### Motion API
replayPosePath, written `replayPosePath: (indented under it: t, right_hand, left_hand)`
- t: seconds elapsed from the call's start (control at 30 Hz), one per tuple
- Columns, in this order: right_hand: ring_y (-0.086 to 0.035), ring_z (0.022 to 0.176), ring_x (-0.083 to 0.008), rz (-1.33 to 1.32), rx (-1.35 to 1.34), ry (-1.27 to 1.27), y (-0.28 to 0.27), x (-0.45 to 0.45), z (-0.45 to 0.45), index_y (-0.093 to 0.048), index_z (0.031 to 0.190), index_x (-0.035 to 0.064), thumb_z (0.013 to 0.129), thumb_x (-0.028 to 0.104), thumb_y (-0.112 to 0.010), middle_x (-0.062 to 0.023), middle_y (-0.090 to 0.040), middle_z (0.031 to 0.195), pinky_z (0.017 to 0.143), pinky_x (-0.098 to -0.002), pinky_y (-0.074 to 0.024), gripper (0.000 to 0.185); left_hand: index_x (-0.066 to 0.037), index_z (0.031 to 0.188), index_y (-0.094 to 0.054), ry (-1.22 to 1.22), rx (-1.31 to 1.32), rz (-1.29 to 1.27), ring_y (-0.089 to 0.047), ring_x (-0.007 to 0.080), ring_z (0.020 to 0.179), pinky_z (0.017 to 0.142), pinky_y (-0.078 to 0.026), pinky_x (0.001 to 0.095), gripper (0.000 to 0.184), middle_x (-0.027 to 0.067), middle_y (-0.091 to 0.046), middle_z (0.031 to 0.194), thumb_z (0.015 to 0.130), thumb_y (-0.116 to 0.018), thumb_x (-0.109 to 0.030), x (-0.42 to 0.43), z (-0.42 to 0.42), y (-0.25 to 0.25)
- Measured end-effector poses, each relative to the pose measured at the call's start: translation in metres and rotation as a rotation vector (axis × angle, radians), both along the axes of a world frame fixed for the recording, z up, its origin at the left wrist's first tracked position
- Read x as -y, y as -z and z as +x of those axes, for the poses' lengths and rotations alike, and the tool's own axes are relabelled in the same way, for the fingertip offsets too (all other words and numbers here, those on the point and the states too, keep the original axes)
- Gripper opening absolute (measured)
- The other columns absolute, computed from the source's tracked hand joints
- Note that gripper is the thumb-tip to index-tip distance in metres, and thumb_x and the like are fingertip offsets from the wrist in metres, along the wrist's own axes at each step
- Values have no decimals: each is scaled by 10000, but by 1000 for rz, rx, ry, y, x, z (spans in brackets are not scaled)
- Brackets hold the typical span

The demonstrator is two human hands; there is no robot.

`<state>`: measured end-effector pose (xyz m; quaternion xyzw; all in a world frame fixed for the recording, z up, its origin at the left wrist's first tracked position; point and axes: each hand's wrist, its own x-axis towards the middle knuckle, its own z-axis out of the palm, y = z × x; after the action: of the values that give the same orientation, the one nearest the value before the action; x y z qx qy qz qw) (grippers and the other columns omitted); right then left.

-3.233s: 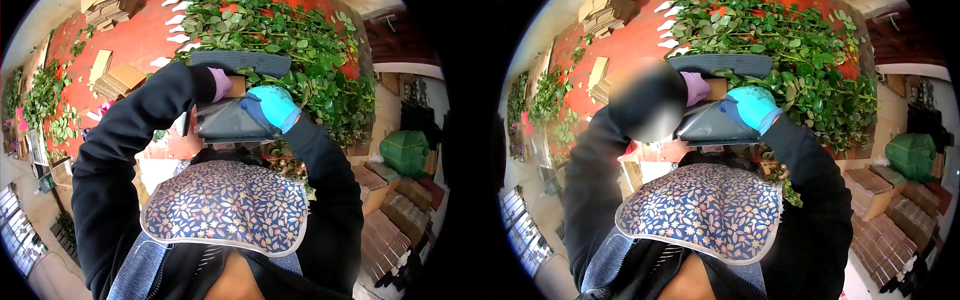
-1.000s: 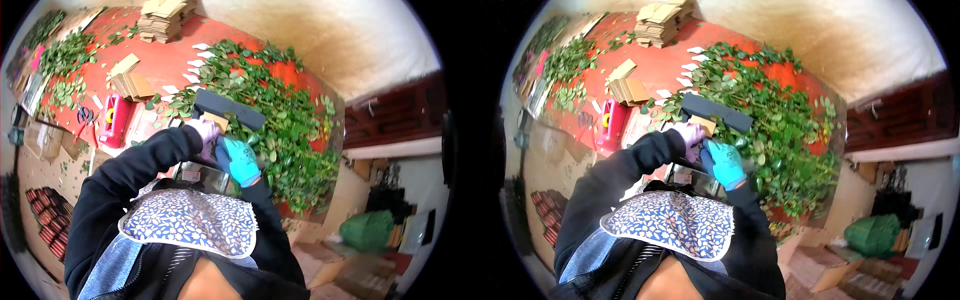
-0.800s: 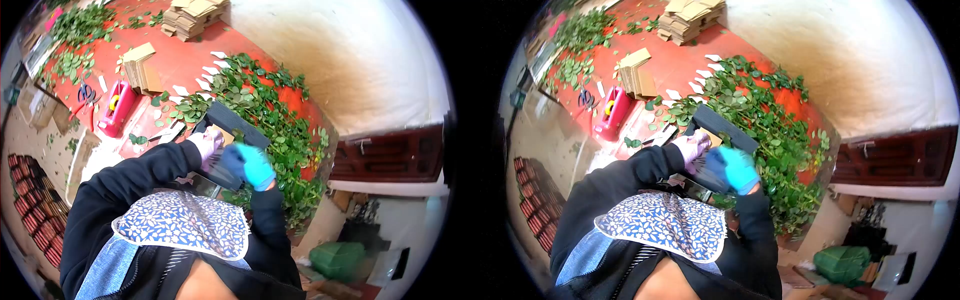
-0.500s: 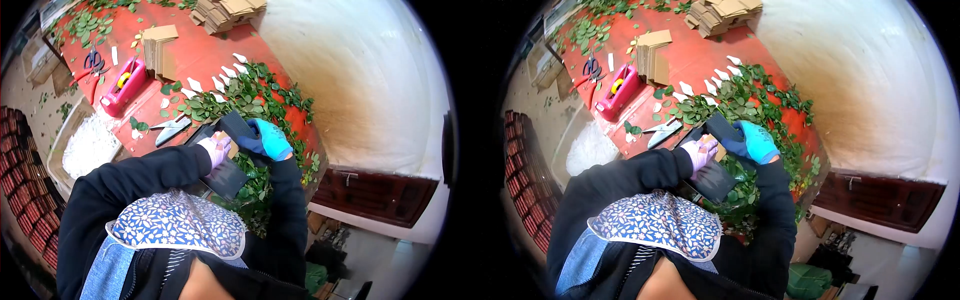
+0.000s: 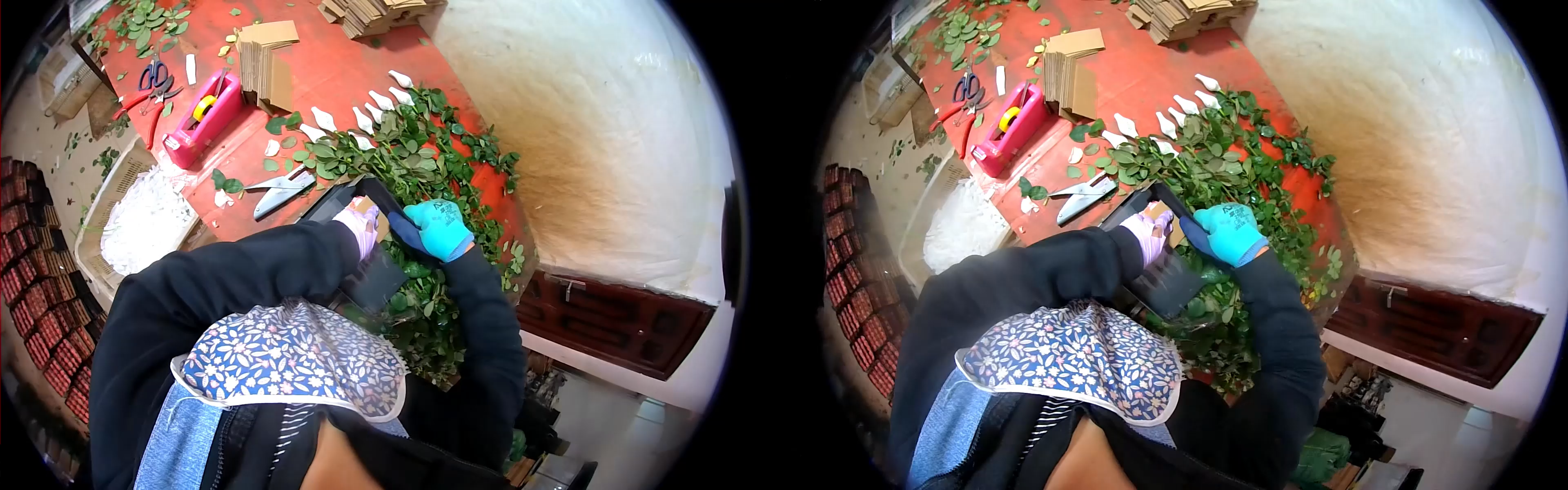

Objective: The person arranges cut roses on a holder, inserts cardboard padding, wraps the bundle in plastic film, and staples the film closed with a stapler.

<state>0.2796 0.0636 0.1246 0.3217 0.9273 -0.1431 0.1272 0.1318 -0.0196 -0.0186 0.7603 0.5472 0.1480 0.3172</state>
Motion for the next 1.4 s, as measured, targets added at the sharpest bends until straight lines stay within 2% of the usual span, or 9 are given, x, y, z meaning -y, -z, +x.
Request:
replayPosePath:
  t: [0.23,0.37,0.4,0.57,0.8,1.03,1.1,1.23,1.4]
  right_hand:
    - [-606,571,-352,114,53,-136,8,34,-16,-624,705,103,884,348,-604,-143,-605,622,542,-468,-468,304]
    - [-671,634,-275,244,97,-179,13,57,-22,-681,747,133,802,227,-608,-86,-673,682,580,-432,-501,131]
    - [-675,638,-256,228,144,-202,13,61,-25,-677,755,144,777,197,-604,-82,-669,678,572,-422,-495,94]
    - [-680,646,-244,283,252,-234,26,76,-33,-675,778,142,794,162,-580,-75,-665,670,573,-435,-483,99]
    - [-686,648,-245,205,283,-294,23,70,-41,-691,803,137,807,171,-580,-66,-679,682,570,-427,-471,115]
    - [-672,642,-243,206,407,-400,19,68,-51,-723,756,139,769,159,-603,-50,-675,668,546,-398,-430,122]
    - [-664,635,-240,231,405,-436,18,68,-52,-722,748,140,765,158,-606,-46,-673,668,539,-393,-419,119]
    - [-651,625,-234,194,441,-447,22,67,-51,-720,745,145,763,166,-610,-40,-665,661,539,-392,-410,113]
    - [-651,649,-244,141,397,-409,27,67,-45,-720,772,131,766,165,-609,-55,-668,684,558,-395,-416,117]
  left_hand:
    - [-40,1056,-654,-58,18,-123,-644,387,909,809,-519,430,302,221,-663,964,937,-392,-131,-4,-10,-5]
    - [17,955,-679,529,-45,-48,-657,360,966,923,-488,430,486,141,-706,899,726,-774,-401,-5,-75,-75]
    - [8,986,-691,423,-70,-216,-603,356,1081,987,-448,415,651,167,-657,1062,554,-883,-440,-4,-73,-59]
    - [-31,1225,-535,-124,475,112,-514,336,1118,986,-417,404,833,173,-484,1238,524,-929,-249,23,-78,-30]
    - [-42,899,-594,-301,572,-155,-587,239,627,649,-492,364,414,74,-567,643,660,-879,-224,15,-83,-2]
    - [-53,768,-579,-299,718,107,-482,75,544,512,-411,279,236,-2,-546,611,854,-722,-220,-5,-80,60]
    - [-48,860,-657,-622,835,-417,-603,213,612,639,-498,348,199,91,-628,661,885,-659,-246,-14,-112,7]
    - [-46,951,-697,-371,465,-63,-679,322,789,760,-531,421,440,173,-681,786,928,-584,-471,-12,-136,-38]
    - [-50,881,-705,-35,53,-320,-673,317,796,736,-520,452,595,161,-688,802,869,-580,-631,-2,-115,-92]
